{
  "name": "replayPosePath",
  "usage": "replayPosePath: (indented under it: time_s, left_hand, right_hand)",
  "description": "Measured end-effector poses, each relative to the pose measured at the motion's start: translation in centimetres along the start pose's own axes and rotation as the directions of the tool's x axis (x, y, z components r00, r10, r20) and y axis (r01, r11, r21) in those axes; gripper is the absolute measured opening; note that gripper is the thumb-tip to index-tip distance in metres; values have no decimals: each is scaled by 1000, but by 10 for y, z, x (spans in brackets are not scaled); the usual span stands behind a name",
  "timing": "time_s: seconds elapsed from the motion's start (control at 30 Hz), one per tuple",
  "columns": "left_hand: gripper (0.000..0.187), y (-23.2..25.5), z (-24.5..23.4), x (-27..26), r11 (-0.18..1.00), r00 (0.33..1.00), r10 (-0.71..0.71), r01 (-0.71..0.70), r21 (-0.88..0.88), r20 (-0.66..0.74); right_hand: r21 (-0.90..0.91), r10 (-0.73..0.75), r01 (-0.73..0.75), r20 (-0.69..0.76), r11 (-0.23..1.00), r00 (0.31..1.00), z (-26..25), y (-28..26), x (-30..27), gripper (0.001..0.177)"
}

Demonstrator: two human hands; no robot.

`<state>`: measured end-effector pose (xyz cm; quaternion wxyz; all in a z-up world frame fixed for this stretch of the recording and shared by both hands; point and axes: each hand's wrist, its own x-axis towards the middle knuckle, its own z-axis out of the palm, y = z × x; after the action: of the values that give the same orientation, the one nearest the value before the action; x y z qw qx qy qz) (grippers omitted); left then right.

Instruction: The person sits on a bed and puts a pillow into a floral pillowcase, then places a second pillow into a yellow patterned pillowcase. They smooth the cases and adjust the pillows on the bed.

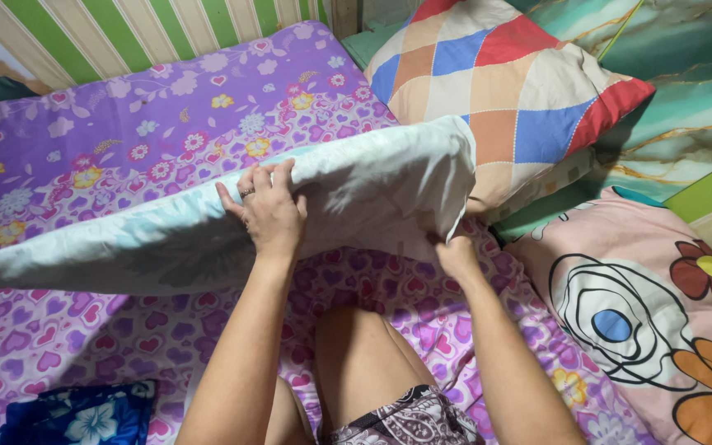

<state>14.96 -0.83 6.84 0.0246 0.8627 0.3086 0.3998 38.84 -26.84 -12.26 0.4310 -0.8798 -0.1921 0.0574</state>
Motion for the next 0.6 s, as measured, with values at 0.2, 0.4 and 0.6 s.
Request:
replayPosePath:
  time_s: [0.2, 0.4, 0.6]
  left_hand:
    - [62, -7, 18, 21, 999, 999, 17, -15, 44, -36]
    - [55, 2, 7, 27, 996, 996, 84, -84, -11, -7]
    - [47, 13, -58, -29, 994, 966, 86, -68, -82, 245]
  right_hand:
    - [-47, 11, -31, -376, 998, 927, -32, 39, 21, 29]
    - [21, 12, -6, -296, 1000, 955, -26, 35, 15, 27]
    - [857, -117, 19, 48, 514, 992, -96, -64, 2, 71]
